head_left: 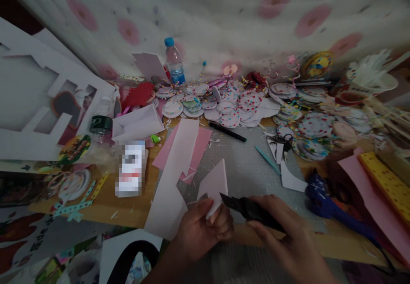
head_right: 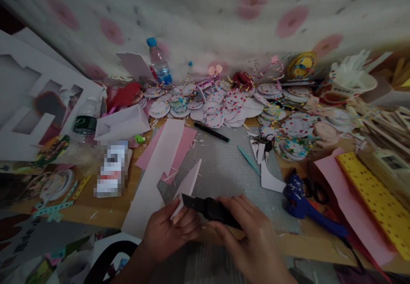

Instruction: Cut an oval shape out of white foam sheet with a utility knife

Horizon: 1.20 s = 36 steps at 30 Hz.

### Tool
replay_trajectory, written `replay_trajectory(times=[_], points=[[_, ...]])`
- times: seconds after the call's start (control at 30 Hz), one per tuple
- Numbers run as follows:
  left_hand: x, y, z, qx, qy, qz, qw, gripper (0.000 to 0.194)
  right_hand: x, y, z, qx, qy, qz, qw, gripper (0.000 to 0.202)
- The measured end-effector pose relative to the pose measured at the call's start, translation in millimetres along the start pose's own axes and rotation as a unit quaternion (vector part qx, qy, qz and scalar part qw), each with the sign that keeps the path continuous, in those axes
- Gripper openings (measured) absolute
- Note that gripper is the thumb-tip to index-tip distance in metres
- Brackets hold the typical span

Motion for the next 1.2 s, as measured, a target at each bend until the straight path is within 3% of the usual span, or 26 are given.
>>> replay_trajectory(times=[0.1, 0.2, 0.33, 0.4, 0.57, 0.73, 0.9, 1.07, 1.13, 1.2], points=[[1.0, -1.0, -0.5, 0.001, 0.003, 0.009, 1.0, 0.047, 2.6, 3.8, 3.9, 0.011, 0.003, -0.006, 1.0, 0.023], [2.0, -0.8, 3.2, -0.005, 0.01, 0.028, 1.0, 0.049, 4.2, 25.5, 9.1, 0.057, 0.006, 0.003, 0.998, 0.026], [-1.1, 10.5, 17.4, 0.044, 0.006, 0.082, 0.996, 0.051, -19.2, 77.2, 17.1, 0.225, 0.121, 0.048, 0.966, 0.035], [-3.9, 15.2, 23.7, 0.06, 0.004, 0.096, 0.994, 0.052, -27.7, 89.3, 17.1, 0.263, 0.152, 0.021, 0.952, 0.035], [1.8, 10.3, 24.8, 0.004, -0.022, 0.176, 0.984, 0.05, -8.7, 77.2, 2.2, 0.269, 0.101, -0.119, 0.95, 0.035], [12.5, 0.4, 24.5, -0.073, -0.036, 0.251, 0.965, 0.048, 28.4, 53.9, -8.7, 0.291, 0.044, -0.321, 0.9, 0.04], [3.7, 6.1, 26.4, -0.077, 0.019, 0.27, 0.96, 0.046, 39.3, 49.6, -5.7, 0.353, 0.056, -0.382, 0.852, 0.035], [-10.9, 20.8, 19.6, -0.051, 0.083, 0.263, 0.96, 0.044, 51.9, 56.2, 7.8, 0.356, 0.03, -0.41, 0.839, 0.033], [-19.0, 26.9, 15.2, -0.019, 0.128, 0.219, 0.967, 0.043, 57.0, 60.3, 12.8, 0.366, 0.067, -0.431, 0.822, 0.033], [-26.6, 32.4, 12.6, 0.019, 0.18, 0.109, 0.978, 0.041, 59.8, 62.5, 15.2, 0.37, 0.124, -0.449, 0.804, 0.033]])
Point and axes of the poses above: each hand's wrist, its own z-axis away from the middle knuckle, its own x-axis out of the palm, y = z × x, the point moved 6 cm from there along -z, towards the middle knuckle, and after that the axes turned 5 degrees about -z, right-handed, at the moved point
